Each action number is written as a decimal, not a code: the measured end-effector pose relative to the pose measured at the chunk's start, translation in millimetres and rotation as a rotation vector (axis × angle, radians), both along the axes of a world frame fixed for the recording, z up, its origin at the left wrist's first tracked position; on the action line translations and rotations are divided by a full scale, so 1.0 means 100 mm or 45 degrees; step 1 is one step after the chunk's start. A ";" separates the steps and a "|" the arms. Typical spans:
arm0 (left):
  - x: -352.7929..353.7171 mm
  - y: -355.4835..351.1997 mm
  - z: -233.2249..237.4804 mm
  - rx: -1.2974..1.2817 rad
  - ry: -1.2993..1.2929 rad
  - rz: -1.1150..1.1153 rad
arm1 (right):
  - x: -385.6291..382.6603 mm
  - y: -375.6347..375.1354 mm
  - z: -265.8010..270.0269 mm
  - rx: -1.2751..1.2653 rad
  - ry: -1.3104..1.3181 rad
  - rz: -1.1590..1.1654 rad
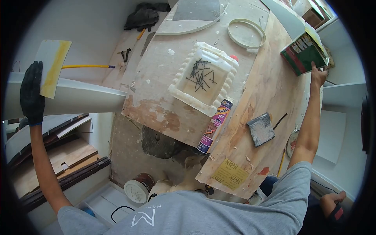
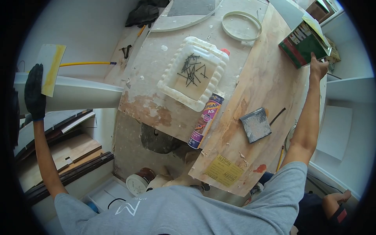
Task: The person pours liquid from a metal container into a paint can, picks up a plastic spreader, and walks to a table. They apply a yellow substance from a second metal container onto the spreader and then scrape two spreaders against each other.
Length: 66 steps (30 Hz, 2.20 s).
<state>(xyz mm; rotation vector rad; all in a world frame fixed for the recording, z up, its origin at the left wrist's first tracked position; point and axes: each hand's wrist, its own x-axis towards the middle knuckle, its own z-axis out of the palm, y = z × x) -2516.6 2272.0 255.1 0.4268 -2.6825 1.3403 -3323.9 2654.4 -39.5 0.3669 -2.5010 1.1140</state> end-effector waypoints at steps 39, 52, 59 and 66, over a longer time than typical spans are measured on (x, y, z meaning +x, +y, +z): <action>0.11 -0.07 -0.06 -0.002 -0.005 -0.083 | 1.45 -0.05 0.31 -0.087 0.116 0.033; 0.08 -0.11 -0.12 -0.023 0.067 -0.119 | 2.80 0.78 0.56 -0.342 -0.227 0.261; 0.05 -0.07 -0.16 -0.056 0.091 -0.074 | 1.46 0.54 1.15 -0.194 -0.800 0.397; 0.07 -0.12 -0.14 -0.032 0.073 -0.157 | 1.90 0.36 2.83 0.169 0.462 0.332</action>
